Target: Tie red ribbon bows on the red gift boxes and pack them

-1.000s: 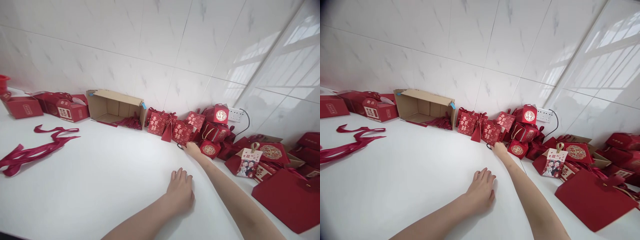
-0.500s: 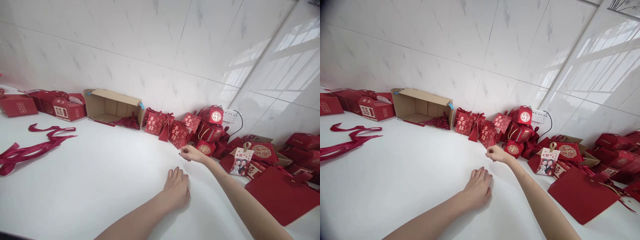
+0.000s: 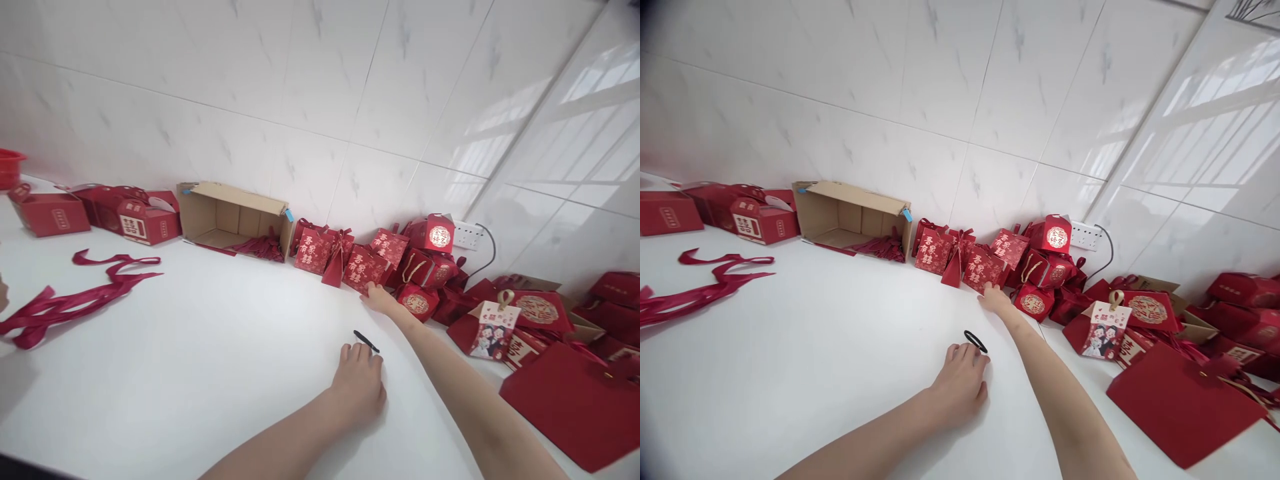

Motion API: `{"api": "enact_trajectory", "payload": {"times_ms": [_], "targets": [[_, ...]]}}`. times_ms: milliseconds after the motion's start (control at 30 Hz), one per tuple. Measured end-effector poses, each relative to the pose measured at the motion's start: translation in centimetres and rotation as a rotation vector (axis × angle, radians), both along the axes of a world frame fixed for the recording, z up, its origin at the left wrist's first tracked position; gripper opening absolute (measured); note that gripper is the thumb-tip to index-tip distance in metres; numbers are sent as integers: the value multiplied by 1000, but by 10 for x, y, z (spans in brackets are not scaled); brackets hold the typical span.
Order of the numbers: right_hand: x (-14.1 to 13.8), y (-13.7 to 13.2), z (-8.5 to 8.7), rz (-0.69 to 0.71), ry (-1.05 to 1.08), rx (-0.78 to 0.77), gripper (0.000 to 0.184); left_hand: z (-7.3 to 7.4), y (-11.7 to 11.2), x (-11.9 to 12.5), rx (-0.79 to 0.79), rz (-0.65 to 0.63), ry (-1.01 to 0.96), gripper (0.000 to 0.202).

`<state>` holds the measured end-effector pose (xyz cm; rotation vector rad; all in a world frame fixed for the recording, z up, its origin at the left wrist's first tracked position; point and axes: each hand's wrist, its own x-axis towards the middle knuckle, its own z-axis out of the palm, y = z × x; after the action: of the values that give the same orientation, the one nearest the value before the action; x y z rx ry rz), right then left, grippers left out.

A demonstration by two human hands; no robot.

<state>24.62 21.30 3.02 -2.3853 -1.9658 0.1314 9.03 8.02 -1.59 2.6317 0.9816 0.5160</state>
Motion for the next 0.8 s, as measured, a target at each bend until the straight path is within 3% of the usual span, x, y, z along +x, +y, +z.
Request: {"api": "enact_trajectory", "payload": {"times_ms": [100,233,333,433,633,800], "targets": [[-2,7,3,-52,-12,19,34,-2,-1,1,7,6,-5,37],[-29,17,29,-35,-13,125,26,-4,-3,3,-6,13,14,39],[-64,34,55,80,7,291,37,-4,-3,4,-6,19,48,40],[-97,60,68,226,50,376,35,-4,0,3,54,30,33,37],[-121,98,61,248,146,455,60,2,13,1,131,-16,-142,13],[-127,82,60,280,223,501,38,7,13,1,195,-32,-211,11]]}}
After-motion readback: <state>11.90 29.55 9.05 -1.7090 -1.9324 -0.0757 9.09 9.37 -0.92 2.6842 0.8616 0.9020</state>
